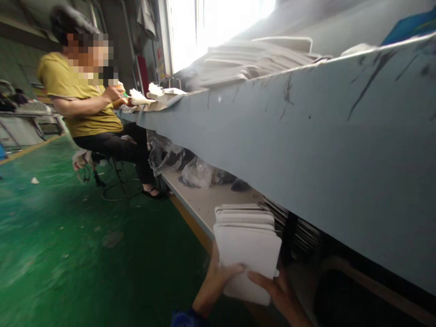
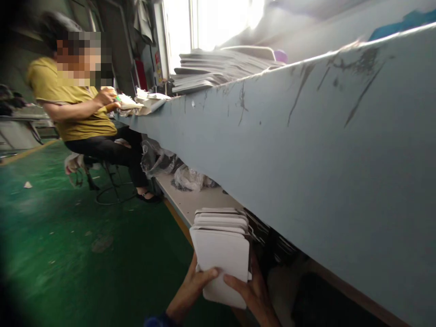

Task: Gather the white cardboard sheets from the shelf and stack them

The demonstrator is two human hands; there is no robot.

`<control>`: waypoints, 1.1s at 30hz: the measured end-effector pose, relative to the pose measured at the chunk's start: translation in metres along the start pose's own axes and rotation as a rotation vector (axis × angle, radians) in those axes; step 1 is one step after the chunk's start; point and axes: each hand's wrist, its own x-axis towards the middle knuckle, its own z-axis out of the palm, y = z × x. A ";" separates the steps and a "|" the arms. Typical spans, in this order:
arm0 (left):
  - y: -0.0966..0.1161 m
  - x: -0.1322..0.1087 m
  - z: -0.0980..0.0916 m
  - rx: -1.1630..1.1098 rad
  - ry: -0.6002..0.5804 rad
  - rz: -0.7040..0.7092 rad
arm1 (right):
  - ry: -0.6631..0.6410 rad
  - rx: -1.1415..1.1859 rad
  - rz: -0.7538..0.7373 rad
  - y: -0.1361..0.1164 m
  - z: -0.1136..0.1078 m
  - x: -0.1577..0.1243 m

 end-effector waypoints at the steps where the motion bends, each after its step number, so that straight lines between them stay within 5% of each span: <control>1: 0.004 -0.003 -0.003 -0.024 0.040 -0.005 | -0.021 -0.003 0.004 -0.005 0.003 -0.001; 7: 0.026 -0.014 -0.023 -0.234 0.065 0.040 | -0.107 -0.086 -0.004 -0.028 0.017 0.002; 14: 0.033 -0.025 -0.023 -0.153 0.143 0.057 | -0.157 -0.145 0.037 -0.048 0.031 -0.006; 19: 0.041 -0.035 -0.022 -0.247 0.043 0.027 | -0.155 -0.155 0.070 -0.057 0.037 -0.009; 29: 0.037 -0.044 -0.019 -0.332 0.317 -0.021 | -0.215 -0.330 0.057 -0.071 0.058 -0.020; 33: 0.042 -0.044 -0.027 -0.422 0.359 -0.135 | -0.402 -0.231 -0.019 -0.096 0.042 -0.036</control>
